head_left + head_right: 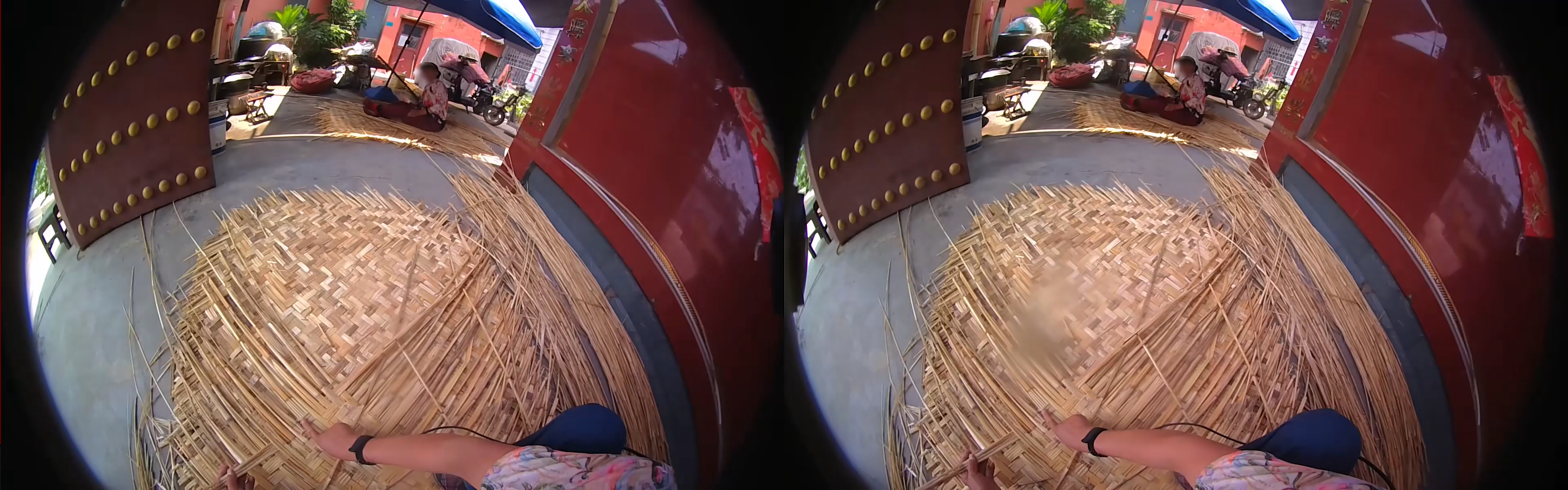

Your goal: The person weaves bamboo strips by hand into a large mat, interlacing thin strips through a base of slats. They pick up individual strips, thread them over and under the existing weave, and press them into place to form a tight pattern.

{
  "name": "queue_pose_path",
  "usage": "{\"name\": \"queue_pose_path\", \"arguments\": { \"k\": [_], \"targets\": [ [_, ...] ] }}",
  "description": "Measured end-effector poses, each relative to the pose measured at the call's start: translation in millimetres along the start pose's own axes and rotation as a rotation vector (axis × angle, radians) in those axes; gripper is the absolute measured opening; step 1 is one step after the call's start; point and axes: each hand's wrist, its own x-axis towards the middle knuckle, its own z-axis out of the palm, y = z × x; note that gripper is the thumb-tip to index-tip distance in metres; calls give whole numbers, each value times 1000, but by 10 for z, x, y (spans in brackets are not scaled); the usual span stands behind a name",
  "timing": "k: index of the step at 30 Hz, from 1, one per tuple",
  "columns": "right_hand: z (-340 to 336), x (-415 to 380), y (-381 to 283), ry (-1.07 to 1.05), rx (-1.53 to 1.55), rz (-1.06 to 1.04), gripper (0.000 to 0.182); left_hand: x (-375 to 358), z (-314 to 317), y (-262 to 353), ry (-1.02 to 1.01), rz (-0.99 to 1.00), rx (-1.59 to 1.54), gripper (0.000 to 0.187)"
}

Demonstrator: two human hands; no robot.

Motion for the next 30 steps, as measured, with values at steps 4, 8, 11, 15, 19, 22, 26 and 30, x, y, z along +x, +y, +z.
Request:
{"name": "queue_pose_path", "arguments": {
  "k": [4, 8, 11, 15, 19, 22, 26, 30],
  "targets": [
    [35, 3, 22, 15, 29, -6, 96, 115, -132, -222, -100, 236, 70, 34],
    [46, 7, 32, 20, 71, -10, 95, 254, -228, -245, -54, 137, 6, 38],
    [39, -3, 36, 12, 103, -6, 95, 253, -266, -273, -126, 278, 213, 38],
    [73, 24, 40, 18, 144, 8, 94, 528, -591, -521, -193, 588, 613, 37],
    [54, 13, 57, -2, 145, -5, 92, 299, -385, -326, -107, 484, 611, 36],
    [24, -3, 41, -23, 156, 15, 92, 282, -487, -356, -138, 709, 1015, 35],
    [7, -5, 34, -27, 111, 18, 92, 333, -518, -408, -63, 577, 1118, 36],
    [-62, -44, 15, -44, 144, 24, 92, 498, -661, -539, -42, 562, 1173, 39]
  ]
}}
